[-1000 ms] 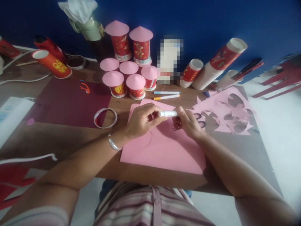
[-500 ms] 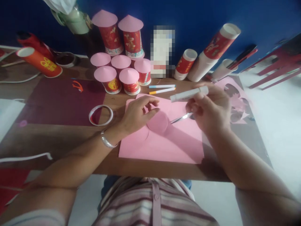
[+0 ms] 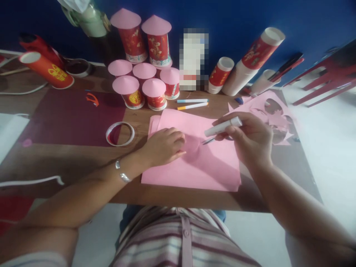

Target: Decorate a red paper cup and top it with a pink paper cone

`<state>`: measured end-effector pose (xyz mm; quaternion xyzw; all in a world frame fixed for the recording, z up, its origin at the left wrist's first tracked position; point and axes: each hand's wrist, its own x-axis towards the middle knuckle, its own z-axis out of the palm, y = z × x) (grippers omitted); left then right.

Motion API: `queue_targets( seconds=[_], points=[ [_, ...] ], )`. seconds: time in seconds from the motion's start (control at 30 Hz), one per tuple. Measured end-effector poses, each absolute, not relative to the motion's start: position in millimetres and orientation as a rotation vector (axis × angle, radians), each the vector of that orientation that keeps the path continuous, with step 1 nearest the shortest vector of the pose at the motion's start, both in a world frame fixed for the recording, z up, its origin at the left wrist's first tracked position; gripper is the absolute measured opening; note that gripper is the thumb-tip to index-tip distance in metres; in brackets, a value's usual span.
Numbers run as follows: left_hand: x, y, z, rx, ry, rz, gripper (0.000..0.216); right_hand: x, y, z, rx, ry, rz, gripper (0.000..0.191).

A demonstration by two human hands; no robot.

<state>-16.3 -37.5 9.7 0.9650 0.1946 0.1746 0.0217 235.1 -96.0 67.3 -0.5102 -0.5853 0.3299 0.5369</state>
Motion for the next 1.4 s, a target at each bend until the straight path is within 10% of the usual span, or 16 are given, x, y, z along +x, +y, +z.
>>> queue_targets(
  seconds=[1.4],
  points=[
    [-26, -32, 5, 2.983, 0.529, 0.667, 0.018, 209, -70, 30, -1.288, -2.179, 0.303, 0.021]
  ],
)
